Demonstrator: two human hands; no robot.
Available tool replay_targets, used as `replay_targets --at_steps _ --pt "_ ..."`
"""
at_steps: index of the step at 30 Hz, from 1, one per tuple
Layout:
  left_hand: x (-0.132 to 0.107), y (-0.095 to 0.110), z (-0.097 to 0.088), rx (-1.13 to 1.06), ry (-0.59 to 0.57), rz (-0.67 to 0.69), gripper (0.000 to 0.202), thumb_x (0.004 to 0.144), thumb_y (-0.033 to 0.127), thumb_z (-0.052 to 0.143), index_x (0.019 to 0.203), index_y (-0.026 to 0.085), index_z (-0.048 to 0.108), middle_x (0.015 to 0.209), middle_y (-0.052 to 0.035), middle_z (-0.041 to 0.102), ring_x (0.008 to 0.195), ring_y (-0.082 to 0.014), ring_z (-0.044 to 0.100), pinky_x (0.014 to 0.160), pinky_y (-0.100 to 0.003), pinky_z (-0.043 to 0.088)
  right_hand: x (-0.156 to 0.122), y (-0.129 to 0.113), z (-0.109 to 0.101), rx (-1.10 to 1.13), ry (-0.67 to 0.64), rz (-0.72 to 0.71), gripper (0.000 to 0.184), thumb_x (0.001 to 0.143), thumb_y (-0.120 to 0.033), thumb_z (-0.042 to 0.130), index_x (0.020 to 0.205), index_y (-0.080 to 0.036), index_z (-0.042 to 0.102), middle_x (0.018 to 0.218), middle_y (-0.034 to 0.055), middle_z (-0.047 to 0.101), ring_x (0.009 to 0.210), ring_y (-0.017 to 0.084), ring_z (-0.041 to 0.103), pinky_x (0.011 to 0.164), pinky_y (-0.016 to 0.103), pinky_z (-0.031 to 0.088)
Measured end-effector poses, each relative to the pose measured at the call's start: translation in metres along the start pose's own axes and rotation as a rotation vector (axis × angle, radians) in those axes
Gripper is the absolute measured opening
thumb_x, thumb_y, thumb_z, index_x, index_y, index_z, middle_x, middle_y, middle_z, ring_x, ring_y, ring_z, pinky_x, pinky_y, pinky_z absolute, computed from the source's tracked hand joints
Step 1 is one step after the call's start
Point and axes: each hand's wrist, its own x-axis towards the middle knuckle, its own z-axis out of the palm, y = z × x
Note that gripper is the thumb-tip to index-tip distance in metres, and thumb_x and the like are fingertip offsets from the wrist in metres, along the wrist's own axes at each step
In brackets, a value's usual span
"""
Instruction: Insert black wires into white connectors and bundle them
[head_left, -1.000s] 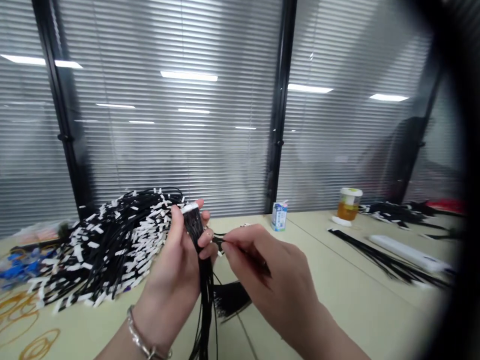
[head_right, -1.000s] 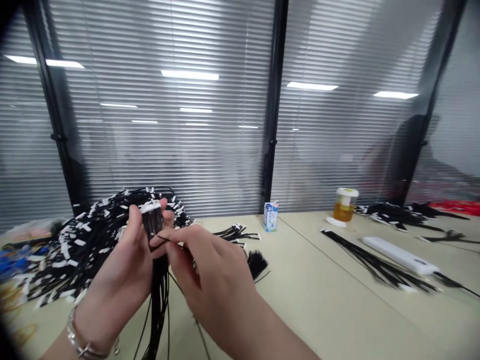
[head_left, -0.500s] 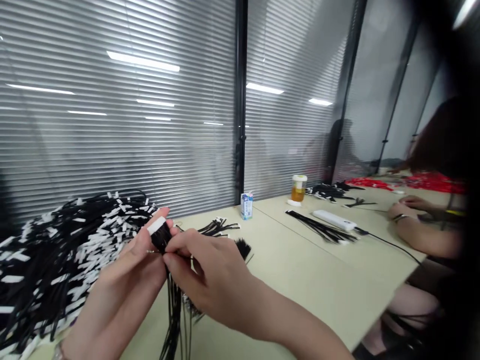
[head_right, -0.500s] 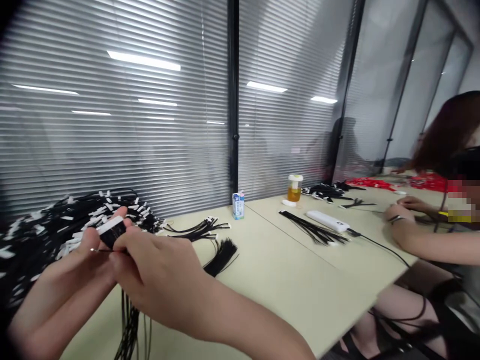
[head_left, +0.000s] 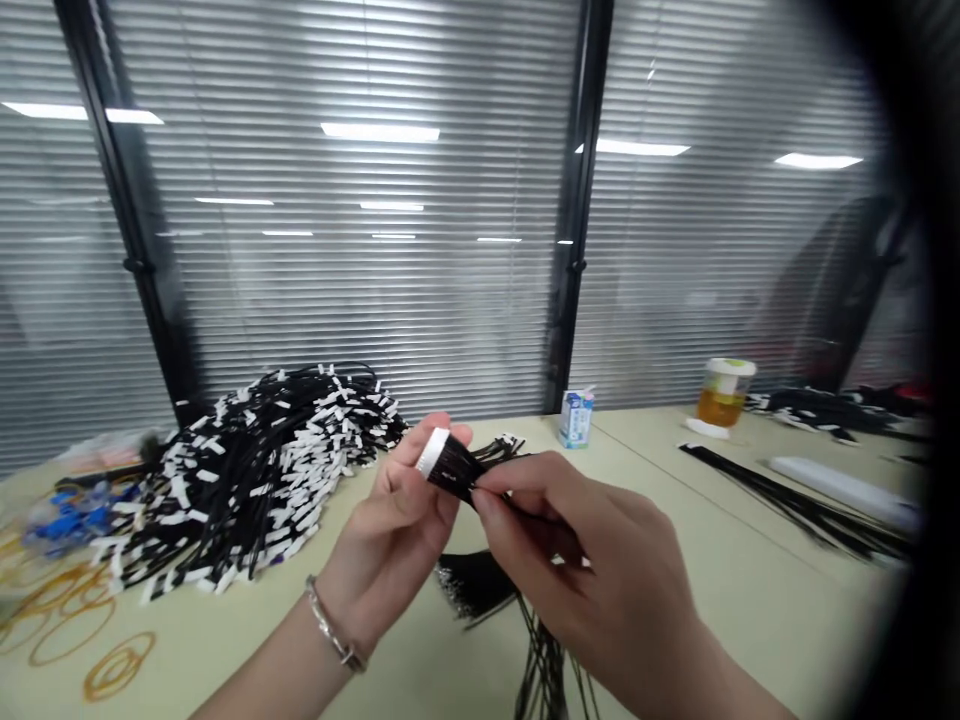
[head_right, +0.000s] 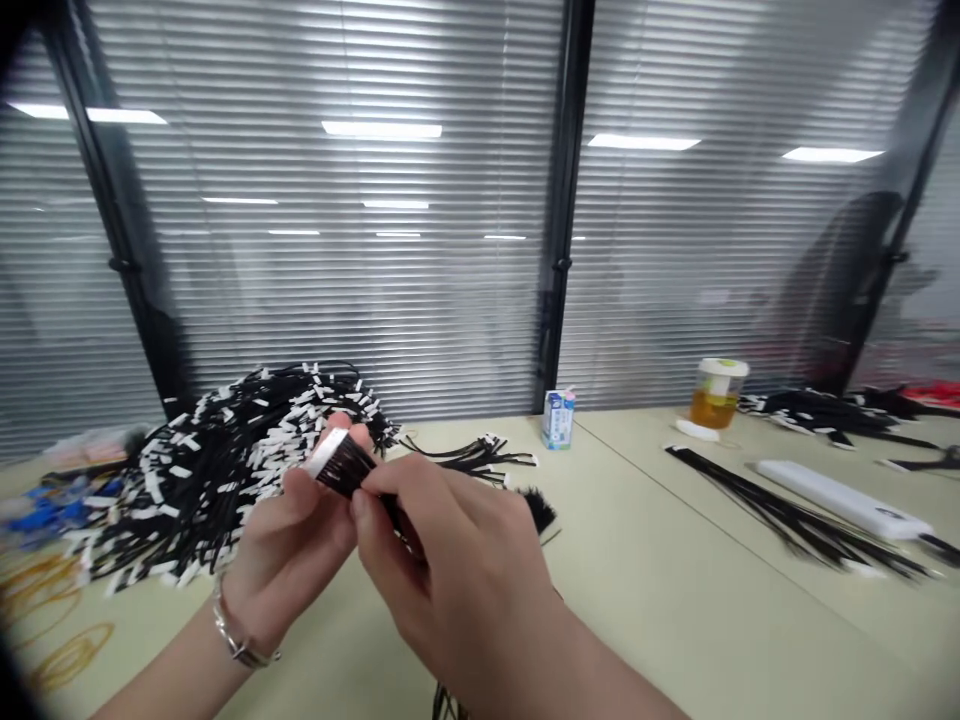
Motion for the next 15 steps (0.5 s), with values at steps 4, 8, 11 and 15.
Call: replay_targets --at_steps 4,8,11,15 --pt "0.000 0.001 0.001 0.056 0.011 -0.020 0.027 0.069 0.020 0.078 0.095 0.023 0.072 0.100 0.0005 0.070 0.089 -0.0081 0.064 0.083 -0.010 0.046 0.001 -0.003 -0.002 -0.030 0.012 0.002 0.004 0.084 -0.016 0.054 0.080 -0.020 0.054 0.053 -0.0095 0.046 0.039 0.002 0.035 0.044 0.018 0.031" --pt "0.001 0.001 0.003 0.074 -0.020 -0.016 0.025 0.073 0.013 0.074 0.097 0.022 0.072 0.102 -0.0009 0.071 0.092 -0.0084 0.064 0.081 -0.009 0.047 0.003 -0.006 -0.007 -0.057 0.044 0.002 0.006 0.082 -0.015 0.055 0.080 -0.020 0.054 0.053 -0.0102 0.048 0.037 0.001 0.033 0.044 0.017 0.033" --pt "0.000 0.002 0.004 0.068 -0.048 -0.026 0.026 0.075 0.007 0.070 0.098 0.021 0.072 0.102 -0.0009 0.071 0.091 -0.0071 0.065 0.079 -0.007 0.047 0.002 -0.007 -0.011 -0.073 0.044 -0.006 0.006 0.082 -0.015 0.056 0.079 -0.020 0.053 0.052 -0.0102 0.048 0.035 0.001 0.032 0.044 0.016 0.034" --pt "-0.001 0.003 0.003 0.040 -0.074 -0.041 0.028 0.077 0.004 0.068 0.100 0.019 0.071 0.103 -0.0027 0.071 0.093 -0.0072 0.066 0.083 -0.007 0.047 0.000 -0.007 -0.012 -0.078 0.029 -0.017 0.007 0.083 -0.018 0.055 0.076 -0.020 0.053 0.050 -0.0096 0.047 0.035 0.002 0.029 0.042 0.017 0.033"
